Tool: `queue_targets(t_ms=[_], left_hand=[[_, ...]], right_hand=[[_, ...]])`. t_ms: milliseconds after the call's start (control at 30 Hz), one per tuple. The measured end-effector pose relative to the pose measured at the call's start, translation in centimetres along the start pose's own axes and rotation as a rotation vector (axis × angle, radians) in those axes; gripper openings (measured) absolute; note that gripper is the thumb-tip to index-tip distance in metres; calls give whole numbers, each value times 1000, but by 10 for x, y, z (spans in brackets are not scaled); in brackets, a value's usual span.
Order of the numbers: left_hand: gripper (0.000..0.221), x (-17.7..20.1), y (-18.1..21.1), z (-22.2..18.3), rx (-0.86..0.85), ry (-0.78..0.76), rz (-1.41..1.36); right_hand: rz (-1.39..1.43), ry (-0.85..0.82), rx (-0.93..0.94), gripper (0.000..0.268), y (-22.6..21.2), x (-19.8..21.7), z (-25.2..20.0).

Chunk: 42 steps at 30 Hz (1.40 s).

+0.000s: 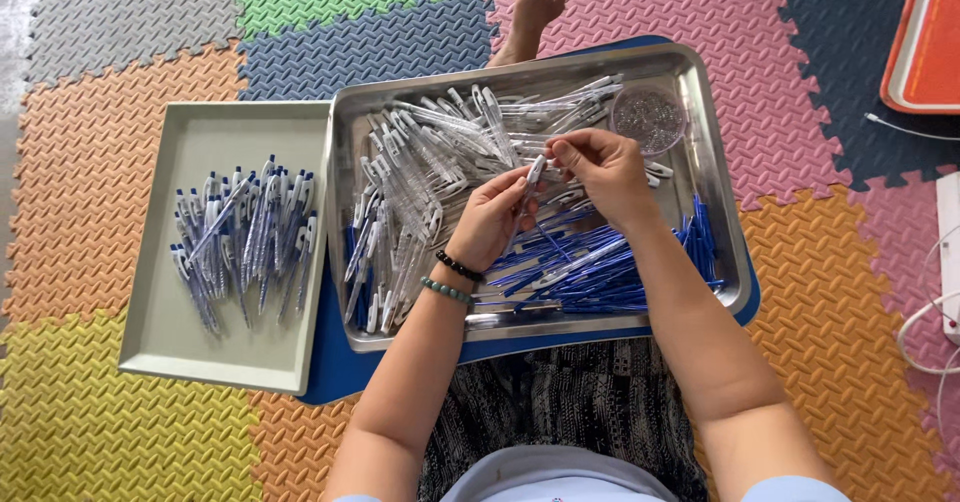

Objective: The person assembles pens by inserting ink refills into plastic barrels and attaching the components by hand while sorting them on a metal tray.

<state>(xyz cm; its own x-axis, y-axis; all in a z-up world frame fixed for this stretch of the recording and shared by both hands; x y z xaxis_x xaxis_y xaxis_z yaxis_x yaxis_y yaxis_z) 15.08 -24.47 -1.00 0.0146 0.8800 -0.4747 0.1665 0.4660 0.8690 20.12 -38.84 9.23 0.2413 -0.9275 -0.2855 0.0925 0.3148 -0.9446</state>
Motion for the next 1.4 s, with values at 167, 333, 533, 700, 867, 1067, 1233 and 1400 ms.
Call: queue_targets(t_ms=[167, 333, 533, 700, 867, 1067, 1233, 1400], left_hand=[[33, 0, 4, -5, 8, 5, 16], [35, -1, 68, -39, -57, 62, 162], [29, 95, 169, -168, -328, 706, 1114], [28, 228, 117, -245, 359, 1056, 1863], [37, 209, 118, -246, 322, 1073, 1865], [36, 195, 124, -232, 257, 1046, 1871], [30, 185, 128, -219, 280, 917, 1810], [31, 182, 127, -209, 347, 820, 1578]], right_hand=[[-24, 20, 3, 18, -9, 4, -4], [-40, 26, 5, 17, -22, 1, -10], [-8, 51, 28, 15, -33, -2, -17], [-67, 22, 18, 14, -37, -2, -23], [-217, 66, 87, 10, -54, 31, -43], [-1063, 221, 305, 23, -46, 149, -61], [-1143, 260, -188, 42, -30, 167, -78], [-1071, 247, -67, 43, -21, 180, -81]])
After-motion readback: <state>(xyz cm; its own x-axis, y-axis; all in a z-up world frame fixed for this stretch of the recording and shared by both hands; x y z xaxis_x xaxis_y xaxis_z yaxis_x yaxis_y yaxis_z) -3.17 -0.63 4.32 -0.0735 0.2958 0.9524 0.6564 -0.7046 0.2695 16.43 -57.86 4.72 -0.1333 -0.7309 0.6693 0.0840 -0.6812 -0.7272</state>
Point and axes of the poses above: each hand's wrist, its own z-axis towards the middle knuckle, its own x-axis out of the back of the hand, y = z × x, the point moved 8 cm from there along z, towards the middle knuckle, and after that the axes turned 14 degrees about z, right-handed, at the moved point
